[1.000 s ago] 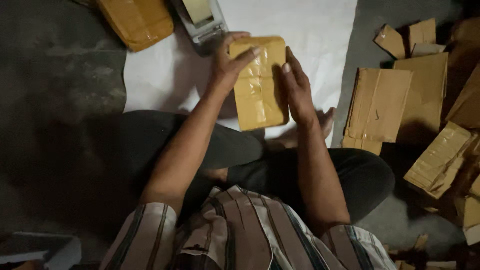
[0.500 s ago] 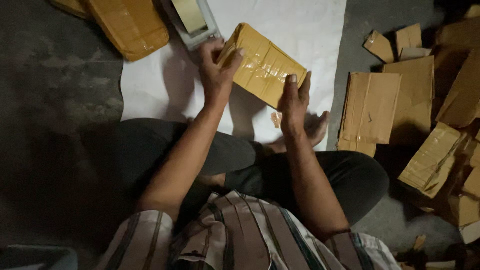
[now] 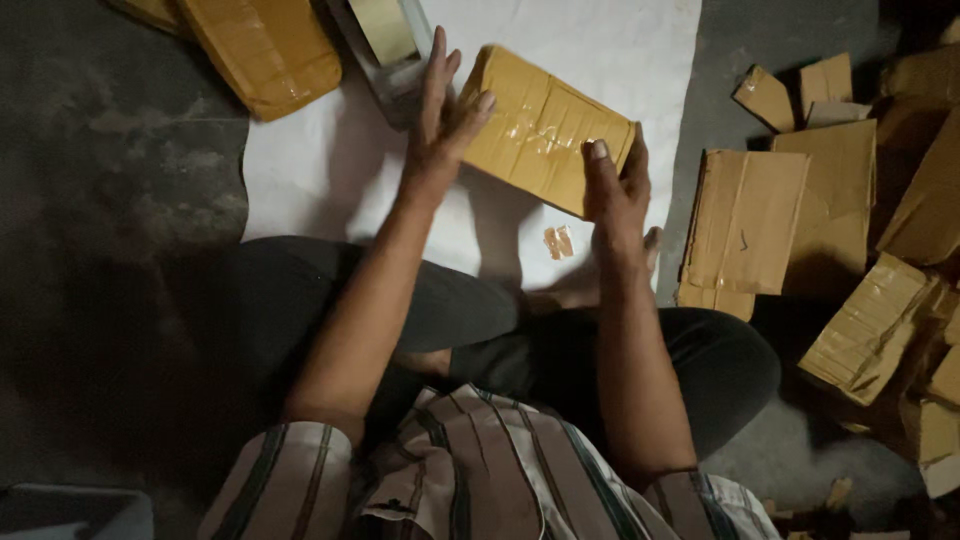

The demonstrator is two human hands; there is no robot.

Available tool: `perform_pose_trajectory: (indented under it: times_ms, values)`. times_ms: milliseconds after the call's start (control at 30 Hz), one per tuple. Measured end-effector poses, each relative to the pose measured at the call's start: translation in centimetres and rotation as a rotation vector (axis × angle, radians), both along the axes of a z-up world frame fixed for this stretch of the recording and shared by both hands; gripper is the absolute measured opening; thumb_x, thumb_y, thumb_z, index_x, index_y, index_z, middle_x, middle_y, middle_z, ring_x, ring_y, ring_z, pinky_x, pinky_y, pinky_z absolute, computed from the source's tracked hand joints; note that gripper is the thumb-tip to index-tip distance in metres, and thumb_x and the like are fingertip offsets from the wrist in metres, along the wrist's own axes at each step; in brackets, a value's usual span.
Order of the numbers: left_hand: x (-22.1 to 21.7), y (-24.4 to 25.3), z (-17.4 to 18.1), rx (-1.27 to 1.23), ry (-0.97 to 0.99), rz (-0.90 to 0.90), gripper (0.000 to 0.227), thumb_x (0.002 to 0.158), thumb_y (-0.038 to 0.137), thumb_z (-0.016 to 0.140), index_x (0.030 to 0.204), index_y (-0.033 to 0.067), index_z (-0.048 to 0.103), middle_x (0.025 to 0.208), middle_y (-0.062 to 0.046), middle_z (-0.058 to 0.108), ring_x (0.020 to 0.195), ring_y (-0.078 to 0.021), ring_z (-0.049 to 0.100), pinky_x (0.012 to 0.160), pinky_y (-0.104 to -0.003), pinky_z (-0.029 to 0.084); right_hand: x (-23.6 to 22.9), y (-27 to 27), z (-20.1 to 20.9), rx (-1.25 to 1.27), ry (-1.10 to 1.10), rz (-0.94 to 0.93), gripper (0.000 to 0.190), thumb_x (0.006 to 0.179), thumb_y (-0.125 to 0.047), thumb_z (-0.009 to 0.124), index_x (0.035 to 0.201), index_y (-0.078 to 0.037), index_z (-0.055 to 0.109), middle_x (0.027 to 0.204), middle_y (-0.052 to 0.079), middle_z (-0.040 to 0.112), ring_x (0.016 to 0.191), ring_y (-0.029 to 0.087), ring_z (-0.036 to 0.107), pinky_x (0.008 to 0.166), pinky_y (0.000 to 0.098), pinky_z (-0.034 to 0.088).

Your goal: The person sits on the floor and repeatedly folds and seals small cardboard boxes using a handheld tape dispenser. They fold the flaps, apply tape to secure the seams, and place the finished boxes aside.

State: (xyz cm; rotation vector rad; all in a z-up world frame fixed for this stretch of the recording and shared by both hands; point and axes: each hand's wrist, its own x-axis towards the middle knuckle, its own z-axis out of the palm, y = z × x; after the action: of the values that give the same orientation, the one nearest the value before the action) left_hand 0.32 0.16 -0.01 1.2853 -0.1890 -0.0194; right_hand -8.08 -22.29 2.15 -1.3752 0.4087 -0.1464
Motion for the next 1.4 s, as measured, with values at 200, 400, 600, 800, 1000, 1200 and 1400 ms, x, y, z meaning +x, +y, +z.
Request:
perform_pose_trajectory:
  times_ms: [200,400,600,800,1000,1200,1400]
  values:
    - [0.4,0.5,1.6,0.544,-0.187,-0.278,0.142,0.066,0.053,0.102,0.172,0.0221,0.014,0.176,-0.024,0.018,0.166,-0.0407,0.018,0.137,-0.056,0.025,1.2,-2.3,1.3,-0.066,0.033,0.066,0.076,0.104,-0.023,0.067,0.163,0.005,0.029,0.128,0.018,0.066,0.108,0.020,0.062,0.088,0.0283,0.053]
    - [-2.3,0.0,4.1,1.121,-0.104,-0.399,0.170,0.029,0.051,0.107,0.163,0.0186,0.007,0.150,-0.022,0.025,0.143,-0.0454,0.027,0.119,-0.062,0.034,1.2,-3.7,1.6,-0.170,-0.009,0.175,0.074,0.104,-0.021,0.069,0.164,-0.001,0.032,0.153,0.024,0.051,0.129,0.028,0.057,0.104,0.0347,0.053]
    - [-1.8,0.0,4.4,1.187,-0.231,-0.266,0.164,0.031,0.047,0.106,0.161,0.0169,0.012,0.137,-0.019,0.035,0.131,-0.0422,0.037,0.113,-0.061,0.040,1.3,-2.6,2.7,-0.334,-0.130,0.226,0.082,0.100,-0.021,0.073,0.167,-0.006,0.028,0.170,0.025,0.031,0.155,0.035,0.036,0.122,0.0447,0.043]
    - [-2.1,-0.6,2.1,1.193,-0.162,-0.320,0.160,0.032,0.054,0.102,0.161,0.0138,0.015,0.137,-0.021,0.037,0.129,-0.0416,0.039,0.116,-0.059,0.036,1.2,-1.7,3.6,-0.207,0.027,0.180,0.092,0.085,-0.014,0.082,0.160,-0.007,0.030,0.159,0.024,0.047,0.139,0.039,0.058,0.107,0.0473,0.053]
    - [-3.3,-2.9,0.9,1.280,-0.261,-0.369,0.170,0.024,0.063,0.104,0.153,0.0101,0.007,0.143,-0.026,0.032,0.139,-0.0483,0.026,0.118,-0.071,0.012,1.4,-1.4,1.8,-0.334,-0.057,0.311,0.091,0.083,-0.002,0.082,0.161,-0.004,0.034,0.162,0.023,0.043,0.148,0.037,0.048,0.117,0.0468,0.045]
    - [-2.7,-3.7,-0.3,1.256,-0.026,-0.477,0.169,0.037,0.050,0.101,0.164,0.0205,-0.006,0.158,-0.025,0.029,0.150,-0.0485,0.025,0.123,-0.065,0.019,1.8,-0.7,-0.9,-0.256,0.044,0.289,0.087,0.090,-0.015,0.079,0.162,-0.007,0.031,0.164,0.022,0.038,0.149,0.038,0.043,0.119,0.0495,0.045]
    - [-1.4,-3.9,-1.7,0.913,0.088,-0.095,0.171,0.037,0.035,0.104,0.163,0.0211,-0.011,0.164,-0.031,0.021,0.149,-0.0541,0.017,0.118,-0.068,0.013,1.1,1.5,-2.9,0.042,0.137,0.001,0.091,0.087,-0.038,0.072,0.160,-0.010,0.026,0.150,0.023,0.046,0.129,0.037,0.057,0.099,0.0480,0.057]
